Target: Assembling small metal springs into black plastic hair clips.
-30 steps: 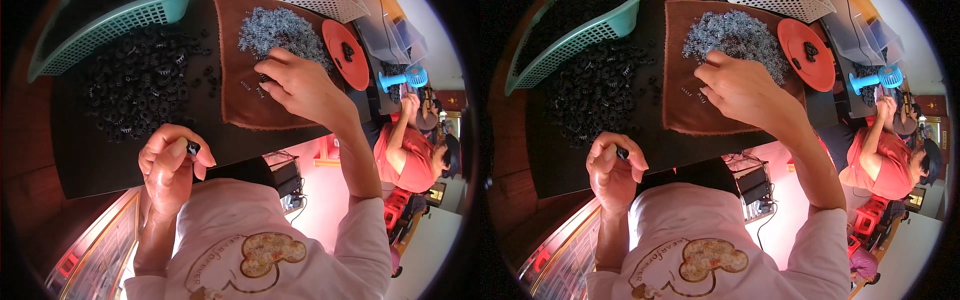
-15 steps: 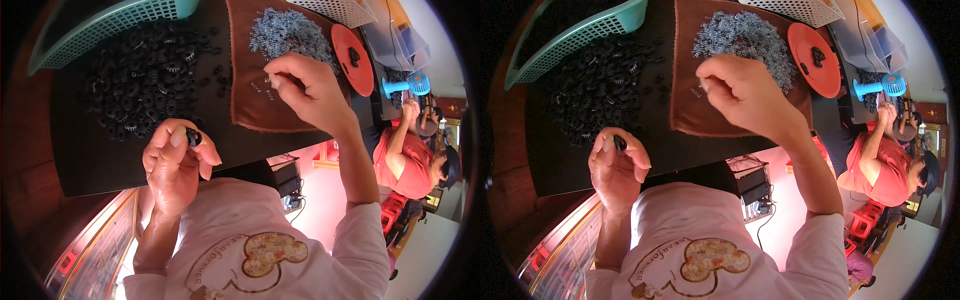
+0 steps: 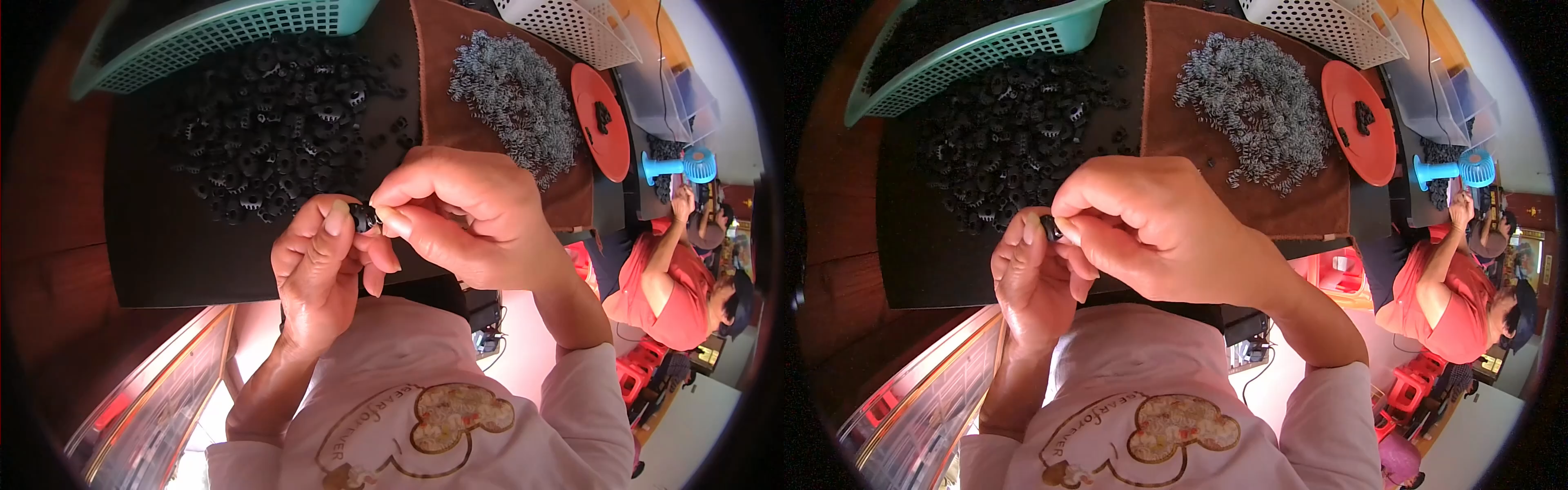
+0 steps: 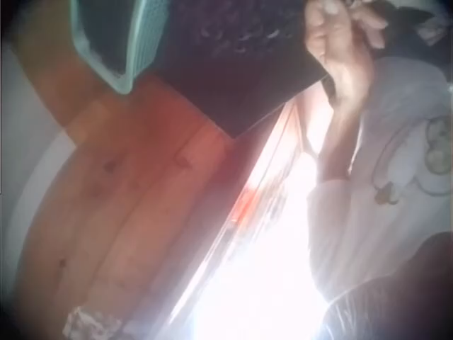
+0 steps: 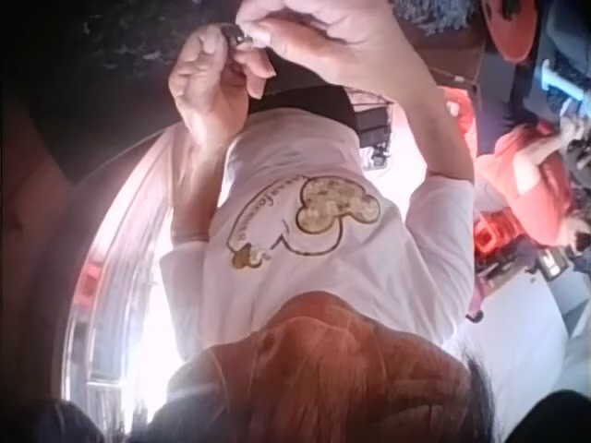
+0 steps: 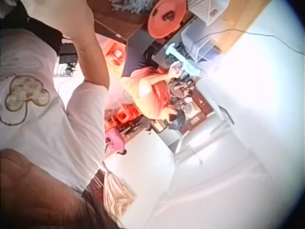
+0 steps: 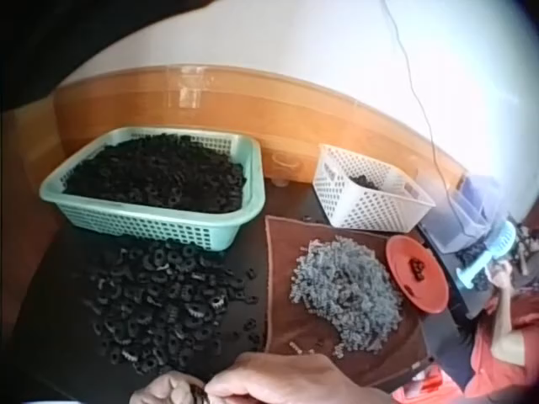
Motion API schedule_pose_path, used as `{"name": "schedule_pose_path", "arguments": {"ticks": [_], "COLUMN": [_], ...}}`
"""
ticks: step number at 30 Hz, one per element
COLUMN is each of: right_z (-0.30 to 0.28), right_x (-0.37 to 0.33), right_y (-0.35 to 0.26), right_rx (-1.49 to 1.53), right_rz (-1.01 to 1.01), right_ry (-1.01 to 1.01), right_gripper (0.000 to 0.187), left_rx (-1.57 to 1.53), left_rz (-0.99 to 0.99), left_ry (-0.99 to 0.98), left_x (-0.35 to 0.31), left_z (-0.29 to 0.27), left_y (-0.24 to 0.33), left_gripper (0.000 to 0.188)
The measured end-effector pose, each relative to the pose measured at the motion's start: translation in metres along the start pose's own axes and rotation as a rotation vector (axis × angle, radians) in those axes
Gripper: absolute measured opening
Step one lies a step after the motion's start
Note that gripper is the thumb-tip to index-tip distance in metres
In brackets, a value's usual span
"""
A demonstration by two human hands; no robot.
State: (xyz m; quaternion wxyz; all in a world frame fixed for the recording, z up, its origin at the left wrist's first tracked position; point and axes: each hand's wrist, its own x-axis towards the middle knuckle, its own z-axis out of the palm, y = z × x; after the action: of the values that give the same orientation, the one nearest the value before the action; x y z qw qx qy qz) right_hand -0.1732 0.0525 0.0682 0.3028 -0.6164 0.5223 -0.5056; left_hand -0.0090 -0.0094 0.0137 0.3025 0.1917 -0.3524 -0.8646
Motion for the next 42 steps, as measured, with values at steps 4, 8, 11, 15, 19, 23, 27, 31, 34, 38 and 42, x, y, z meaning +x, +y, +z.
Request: {"name": "schedule_pose_path", "arguments": {"ticks": [4,8,11,15,19,23,27,31,34,38,42], "right_z": [0.005,0.009,0.011,0.006,0.002,0.001,0.004,0.008,0.007,0.003,-0.014], "right_x": [0.002,0.003,0.000,-0.006,-0.007,-0.007,-0.012,-0.013,-0.015,-0.019,-0.013], "right_y": [-0.001,0.000,-0.001,0.003,0.003,0.010,0.004,0.004,0.003,-0.003,-0.006], "right_rx": [-0.160,-0.172,-0.067,-0.026,-0.090,-0.174,-0.171,-0.250,-0.246,-0.338,-0.209], "right_rz": [-0.065,-0.078,0.048,0.123,0.015,-0.119,-0.151,-0.171,-0.133,-0.128,0.055], "right_ry": [0.053,0.033,0.040,-0.008,-0.061,-0.050,-0.041,0.015,0.004,-0.036,-0.132], "right_gripper": [0.008,0.010,0.011,0.013,0.011,0.011,0.013,0.016,0.019,0.022,0.015], "left_rx": [0.005,-0.015,-0.013,0.001,-0.014,-0.045,-0.033,-0.036,-0.021,0.109,0.118], "left_rz": [0.017,0.029,0.040,0.028,0.062,-0.032,-0.049,-0.012,0.003,0.032,-0.002], "left_ry": [-0.028,-0.057,-0.064,-0.040,-0.119,-0.168,-0.177,-0.164,-0.095,-0.153,-0.149], "left_x": [0.001,0.002,0.001,0.000,0.000,-0.001,-0.002,-0.002,-0.004,-0.006,-0.008], "left_z": [-0.003,-0.005,-0.006,-0.003,-0.008,-0.006,-0.005,-0.006,0.000,-0.005,-0.009], "left_y": [-0.001,-0.001,-0.002,-0.002,-0.004,0.001,0.000,0.001,0.000,-0.003,-0.002], "left_gripper": [0.032,0.031,0.030,0.029,0.028,0.024,0.022,0.022,0.022,0.023,0.022]}}
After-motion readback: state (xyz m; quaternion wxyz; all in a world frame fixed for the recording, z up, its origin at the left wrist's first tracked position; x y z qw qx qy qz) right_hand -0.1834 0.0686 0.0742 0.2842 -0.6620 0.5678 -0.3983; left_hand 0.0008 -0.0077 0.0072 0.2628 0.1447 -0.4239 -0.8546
